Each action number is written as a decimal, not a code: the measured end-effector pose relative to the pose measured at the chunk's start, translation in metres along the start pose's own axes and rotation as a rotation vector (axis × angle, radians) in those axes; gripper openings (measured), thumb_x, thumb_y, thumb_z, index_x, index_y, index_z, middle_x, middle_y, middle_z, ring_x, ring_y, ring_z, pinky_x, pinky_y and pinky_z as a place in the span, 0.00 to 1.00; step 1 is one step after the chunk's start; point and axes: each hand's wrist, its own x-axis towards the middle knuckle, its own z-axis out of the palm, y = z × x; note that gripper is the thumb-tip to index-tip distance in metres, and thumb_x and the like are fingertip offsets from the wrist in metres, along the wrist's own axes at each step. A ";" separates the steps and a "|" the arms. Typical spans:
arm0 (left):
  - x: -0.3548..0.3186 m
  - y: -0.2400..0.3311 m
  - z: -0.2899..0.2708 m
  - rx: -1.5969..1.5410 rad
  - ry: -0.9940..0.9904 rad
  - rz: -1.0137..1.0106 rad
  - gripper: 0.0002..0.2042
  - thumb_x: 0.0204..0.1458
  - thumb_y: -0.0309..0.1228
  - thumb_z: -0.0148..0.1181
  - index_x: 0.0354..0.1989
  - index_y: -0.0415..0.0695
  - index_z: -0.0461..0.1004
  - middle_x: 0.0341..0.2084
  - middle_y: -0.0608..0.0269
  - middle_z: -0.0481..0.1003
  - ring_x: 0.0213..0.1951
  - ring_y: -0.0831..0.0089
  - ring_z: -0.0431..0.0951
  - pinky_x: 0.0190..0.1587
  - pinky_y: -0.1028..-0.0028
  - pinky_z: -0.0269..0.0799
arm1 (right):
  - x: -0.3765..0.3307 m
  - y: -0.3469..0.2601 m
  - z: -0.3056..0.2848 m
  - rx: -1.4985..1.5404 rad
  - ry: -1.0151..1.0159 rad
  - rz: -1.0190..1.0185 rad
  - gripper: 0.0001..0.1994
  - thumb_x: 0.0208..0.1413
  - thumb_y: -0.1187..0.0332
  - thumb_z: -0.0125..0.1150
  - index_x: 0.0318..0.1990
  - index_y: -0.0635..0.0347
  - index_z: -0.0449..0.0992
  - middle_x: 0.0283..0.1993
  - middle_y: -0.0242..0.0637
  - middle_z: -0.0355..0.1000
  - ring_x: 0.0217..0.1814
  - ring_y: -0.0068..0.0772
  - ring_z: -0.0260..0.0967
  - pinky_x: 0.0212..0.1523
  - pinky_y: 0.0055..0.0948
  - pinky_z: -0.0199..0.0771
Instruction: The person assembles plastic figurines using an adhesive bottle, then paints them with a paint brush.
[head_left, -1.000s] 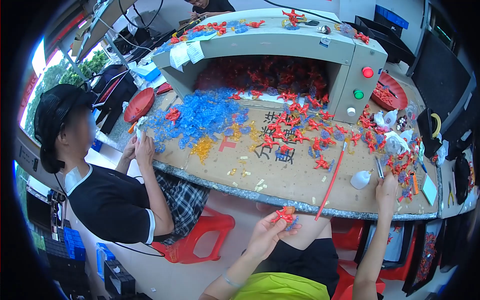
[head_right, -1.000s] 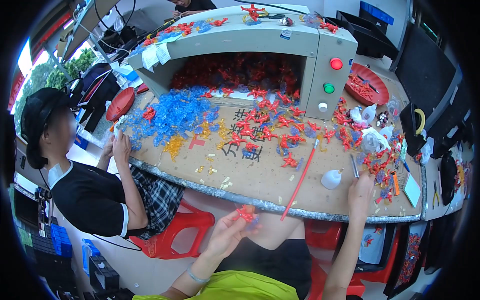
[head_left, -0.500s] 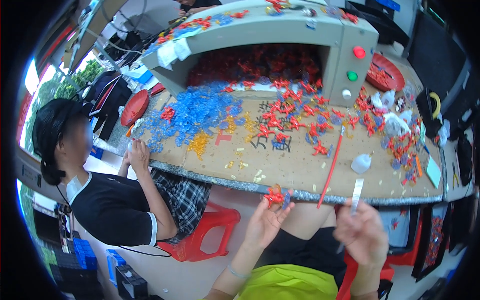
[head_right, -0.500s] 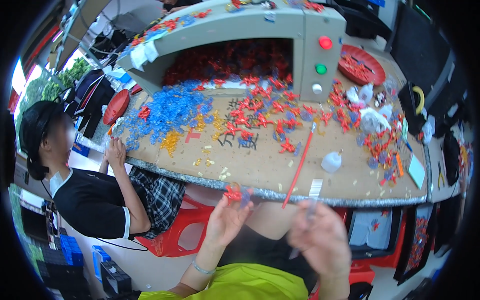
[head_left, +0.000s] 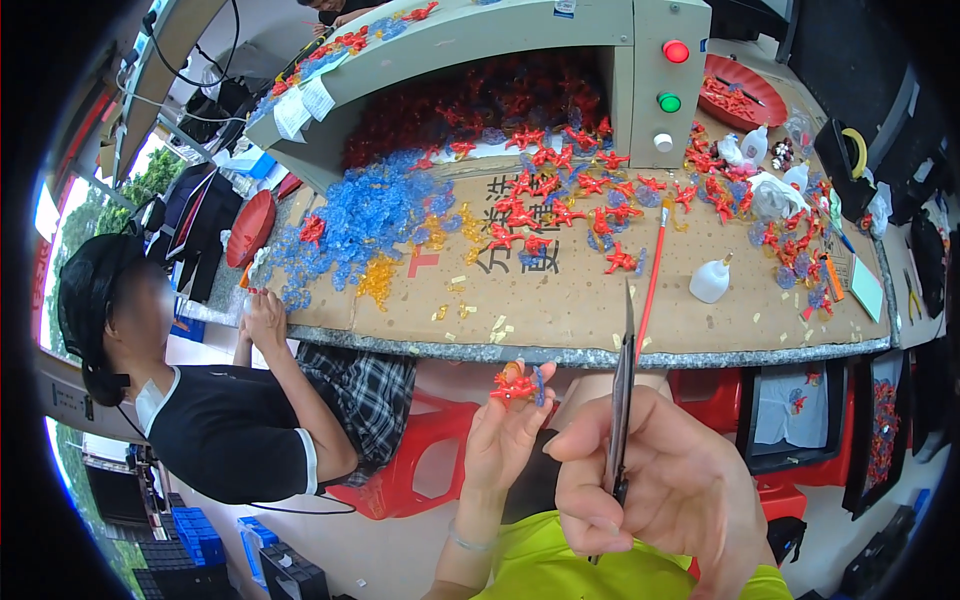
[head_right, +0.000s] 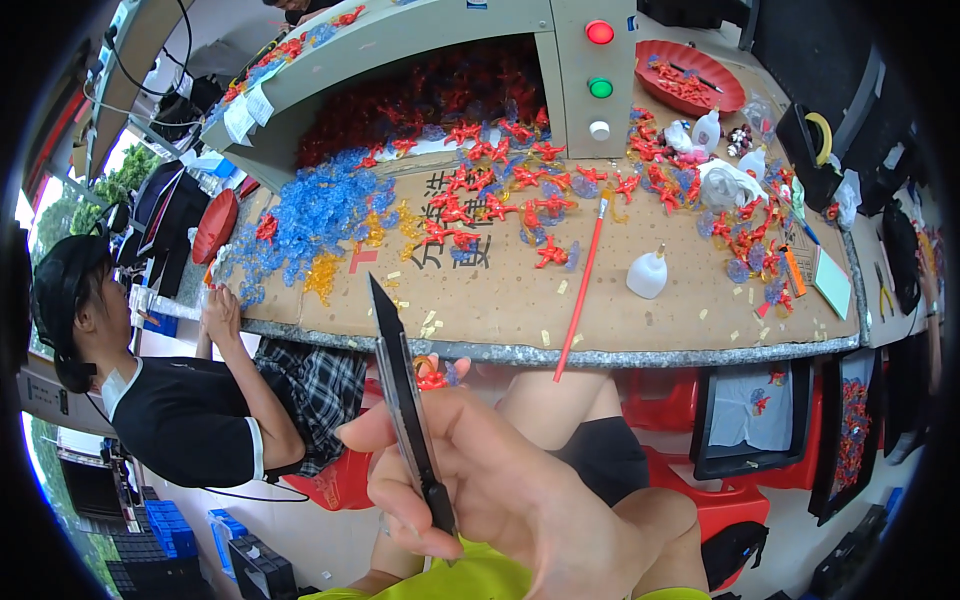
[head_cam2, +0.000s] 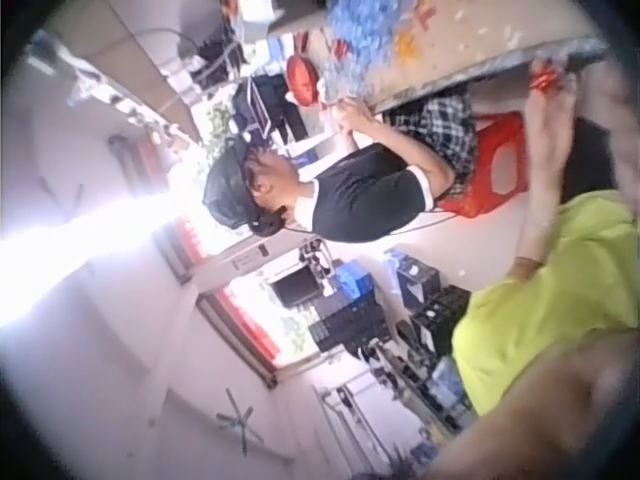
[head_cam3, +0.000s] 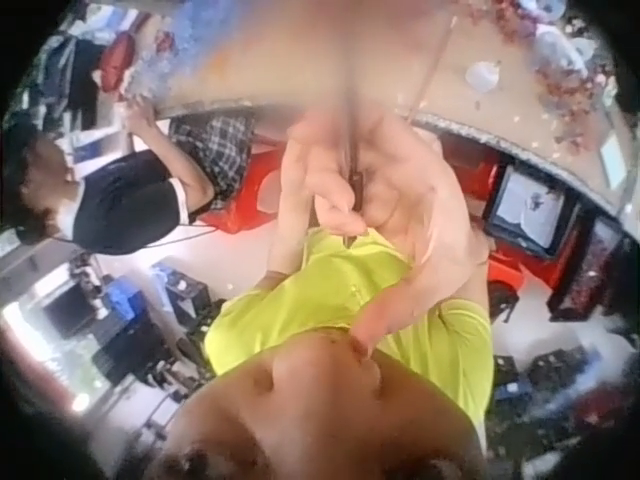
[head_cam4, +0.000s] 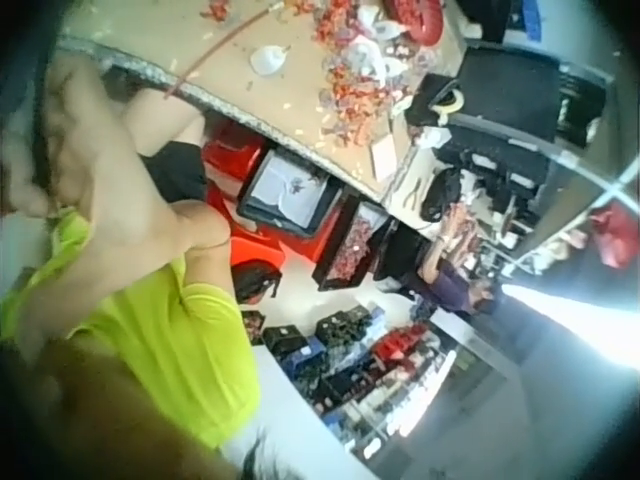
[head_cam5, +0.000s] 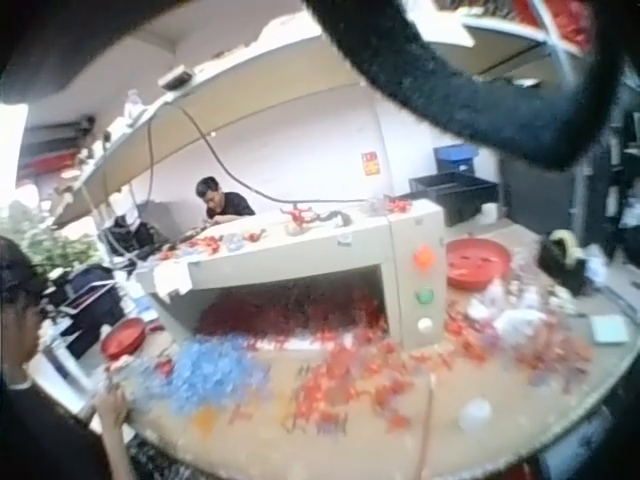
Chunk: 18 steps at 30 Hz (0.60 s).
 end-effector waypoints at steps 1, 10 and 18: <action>0.001 -0.002 -0.003 -0.004 0.000 -0.001 0.23 0.62 0.38 0.46 0.63 0.40 0.56 0.61 0.44 0.57 0.57 0.59 0.67 0.62 0.64 0.64 | 0.001 0.001 -0.002 -0.014 -0.014 -0.008 0.41 0.28 0.71 0.77 0.54 0.72 0.60 0.30 0.39 0.60 0.28 0.27 0.58 0.31 0.27 0.59; 0.006 -0.001 -0.008 -0.134 -0.072 -0.238 0.31 0.61 0.52 0.41 0.65 0.44 0.54 0.62 0.55 0.60 0.64 0.57 0.58 0.64 0.57 0.57 | 0.011 0.001 -0.011 -0.428 0.017 0.023 0.34 0.43 0.67 0.71 0.57 0.67 0.60 0.32 0.30 0.61 0.30 0.18 0.55 0.32 0.20 0.56; 0.023 -0.020 0.007 0.002 -0.082 -0.052 0.31 0.59 0.31 0.52 0.67 0.35 0.46 0.62 0.51 0.59 0.65 0.55 0.56 0.66 0.57 0.55 | -0.008 0.029 -0.126 -0.727 0.433 0.027 0.09 0.62 0.71 0.52 0.43 0.66 0.75 0.28 0.26 0.70 0.22 0.12 0.56 0.21 0.15 0.54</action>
